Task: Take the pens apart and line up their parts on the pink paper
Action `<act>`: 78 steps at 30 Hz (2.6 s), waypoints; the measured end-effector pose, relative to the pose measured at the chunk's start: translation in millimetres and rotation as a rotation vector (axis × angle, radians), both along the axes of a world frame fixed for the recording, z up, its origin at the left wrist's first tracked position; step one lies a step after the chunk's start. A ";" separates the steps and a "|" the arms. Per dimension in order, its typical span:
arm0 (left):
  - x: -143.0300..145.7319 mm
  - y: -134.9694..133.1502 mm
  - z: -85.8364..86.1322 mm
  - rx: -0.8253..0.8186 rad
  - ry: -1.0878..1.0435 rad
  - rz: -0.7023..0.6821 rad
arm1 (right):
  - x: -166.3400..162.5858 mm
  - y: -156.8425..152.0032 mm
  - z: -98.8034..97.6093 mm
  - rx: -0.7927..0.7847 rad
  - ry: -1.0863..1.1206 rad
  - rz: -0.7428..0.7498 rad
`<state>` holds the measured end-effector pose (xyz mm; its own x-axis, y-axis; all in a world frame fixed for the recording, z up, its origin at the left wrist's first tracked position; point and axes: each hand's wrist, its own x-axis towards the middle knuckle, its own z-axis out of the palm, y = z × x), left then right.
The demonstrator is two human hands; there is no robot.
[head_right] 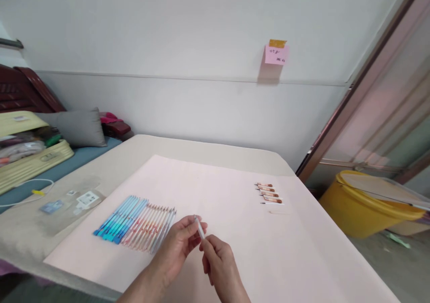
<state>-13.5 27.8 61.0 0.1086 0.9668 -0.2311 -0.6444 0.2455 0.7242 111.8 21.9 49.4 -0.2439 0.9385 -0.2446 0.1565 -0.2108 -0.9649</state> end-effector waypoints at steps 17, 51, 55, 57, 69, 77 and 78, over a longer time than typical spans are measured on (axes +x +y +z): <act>-0.3 -0.5 4.0 0.021 0.024 -0.013 | 0.8 -1.7 0.9 0.025 -0.005 -0.029; -2.9 4.4 -11.9 -0.057 0.080 0.039 | -1.3 -2.8 -0.8 -0.326 0.422 0.034; -1.2 2.1 -7.6 -0.053 0.090 0.022 | -0.9 -1.7 -1.6 -0.285 0.371 0.016; -0.5 0.8 -3.5 -0.043 0.028 -0.007 | 0.4 -0.8 -0.8 -0.271 0.365 -0.004; 0.2 0.5 -9.8 -0.034 0.065 0.044 | 0.8 -1.0 0.2 -0.186 0.185 0.003; 0.9 -1.5 2.6 -0.030 -0.044 -0.046 | 4.7 -0.3 2.5 -0.209 0.250 -0.024; 1.1 -1.5 2.8 -0.023 -0.045 -0.049 | 4.8 0.1 2.5 -0.212 0.243 -0.017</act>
